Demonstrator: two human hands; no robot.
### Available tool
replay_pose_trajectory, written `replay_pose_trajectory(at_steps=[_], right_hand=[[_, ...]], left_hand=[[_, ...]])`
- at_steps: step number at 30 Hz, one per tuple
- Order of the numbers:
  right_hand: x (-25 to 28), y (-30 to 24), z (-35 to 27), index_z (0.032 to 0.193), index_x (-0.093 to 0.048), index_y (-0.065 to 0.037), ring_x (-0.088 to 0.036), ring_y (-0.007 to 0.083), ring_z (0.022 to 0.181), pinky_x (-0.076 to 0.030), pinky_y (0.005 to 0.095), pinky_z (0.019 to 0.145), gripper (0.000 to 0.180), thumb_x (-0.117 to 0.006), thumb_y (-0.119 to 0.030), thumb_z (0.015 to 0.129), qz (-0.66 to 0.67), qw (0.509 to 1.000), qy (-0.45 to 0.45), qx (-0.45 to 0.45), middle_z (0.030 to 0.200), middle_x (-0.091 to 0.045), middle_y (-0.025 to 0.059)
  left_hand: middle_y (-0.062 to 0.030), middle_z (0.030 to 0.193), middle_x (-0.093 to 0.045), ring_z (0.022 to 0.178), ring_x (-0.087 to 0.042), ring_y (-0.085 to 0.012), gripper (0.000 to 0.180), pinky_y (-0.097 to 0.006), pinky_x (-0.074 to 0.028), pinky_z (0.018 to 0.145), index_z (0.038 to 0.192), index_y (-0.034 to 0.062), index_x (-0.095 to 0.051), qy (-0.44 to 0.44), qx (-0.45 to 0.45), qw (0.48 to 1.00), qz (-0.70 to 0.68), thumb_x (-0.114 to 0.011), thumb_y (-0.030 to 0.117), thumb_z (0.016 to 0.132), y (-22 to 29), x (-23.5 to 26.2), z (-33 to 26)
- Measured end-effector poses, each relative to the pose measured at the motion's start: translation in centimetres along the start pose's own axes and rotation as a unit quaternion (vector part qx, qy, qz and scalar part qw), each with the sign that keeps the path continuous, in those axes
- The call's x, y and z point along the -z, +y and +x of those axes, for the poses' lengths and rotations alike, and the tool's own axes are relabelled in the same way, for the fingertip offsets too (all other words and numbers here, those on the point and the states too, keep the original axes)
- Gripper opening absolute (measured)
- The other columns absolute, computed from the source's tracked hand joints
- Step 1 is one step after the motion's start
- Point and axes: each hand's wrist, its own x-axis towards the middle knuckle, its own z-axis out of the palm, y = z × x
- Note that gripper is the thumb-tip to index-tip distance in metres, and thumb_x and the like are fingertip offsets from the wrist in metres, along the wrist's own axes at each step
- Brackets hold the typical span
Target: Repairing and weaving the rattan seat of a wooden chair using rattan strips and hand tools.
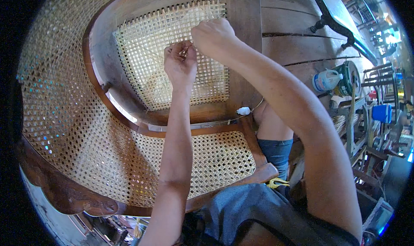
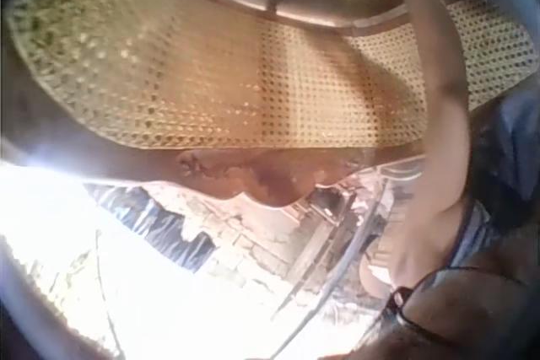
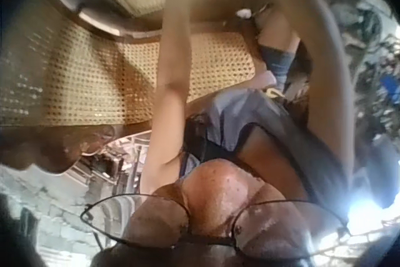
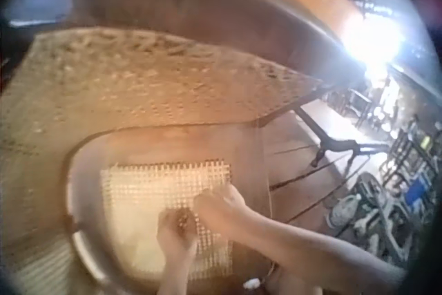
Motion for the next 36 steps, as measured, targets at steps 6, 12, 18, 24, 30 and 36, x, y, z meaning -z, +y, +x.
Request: replay_pose_trajectory(at_steps=[6,12,18,24,30,36], right_hand=[[0.5,4.6,-1.3,0.088,-0.072,-0.004,-0.07,0.0325,0.084,-0.054,0.0434,0.073,0.03,-0.056,-0.029,0.092,0.017,0.994,0.077,-0.081,0.083,-0.071,0.0175],[-3.0,4.1,-2.3,0.082,-0.062,0.0,-0.063,0.0425,0.075,-0.048,0.0455,0.064,0.035,-0.057,-0.032,0.092,0.431,0.901,0.051,0.007,0.074,-0.063,0.0251],[-4.1,5.8,-1.1,0.103,-0.061,-0.003,-0.064,0.0252,0.065,-0.049,0.0389,0.062,0.026,-0.062,-0.024,0.088,0.243,0.938,0.238,-0.064,0.069,-0.064,0.0152],[-5.2,5.3,-1.6,0.109,-0.064,-0.004,-0.068,0.0313,0.076,-0.053,0.0445,0.071,0.03,-0.058,-0.023,0.086,0.5,0.837,0.218,0.034,0.082,-0.068,0.0168],[-4.5,2.8,-1.2,0.1,-0.065,-0.007,-0.069,0.0277,0.078,-0.057,0.0404,0.069,0.016,-0.061,-0.016,0.087,0.134,0.974,0.163,0.082,0.081,-0.07,0.0099],[-3.0,2.6,-0.3,0.098,-0.055,0.0,-0.07,0.031,0.067,-0.057,0.0394,0.059,0.017,-0.059,-0.006,0.083,-0.02,0.987,0.128,0.099,0.075,-0.067,0.0129]], left_hand=[[-0.011,0.1,-0.056,0.08,-0.06,-0.0187,0.018,-0.029,-0.052,0.069,0.099,0.0028,-0.069,0.049,-0.022,0.995,-0.082,-0.068,0.006,0.081,-0.7,-0.6,-0.7],[-0.0121,0.087,-0.06,0.085,-0.059,-0.0232,0.016,-0.034,-0.051,0.073,0.097,0.0019,-0.067,0.052,-0.01,0.998,-0.031,-0.067,0.008,0.082,-1.3,-0.1,-1.2],[-0.0057,0.086,-0.059,0.074,-0.056,-0.0112,0.018,-0.025,-0.047,0.067,0.094,-0.0011,-0.066,0.046,-0.032,0.998,0.041,-0.068,0.015,0.087,-1.5,-0.3,-1.4],[-0.0092,0.086,-0.061,0.081,-0.055,-0.0233,0.012,-0.034,-0.048,0.074,0.099,0.0045,-0.065,0.053,-0.044,0.998,-0.004,-0.063,0.008,0.088,-1.7,-1.0,-1.9],[-0.0072,0.089,-0.055,0.075,-0.054,-0.0151,0.013,-0.028,-0.046,0.069,0.101,0.0039,-0.066,0.061,-0.097,0.992,0.046,-0.061,0.013,0.092,-2.5,-0.9,-2.1],[-0.0106,0.093,-0.057,0.088,-0.056,-0.0241,0.014,-0.035,-0.048,0.078,0.103,0.0075,-0.066,0.051,-0.005,0.998,-0.04,-0.065,0.01,0.089,-2.9,-1.3,-2.4]])
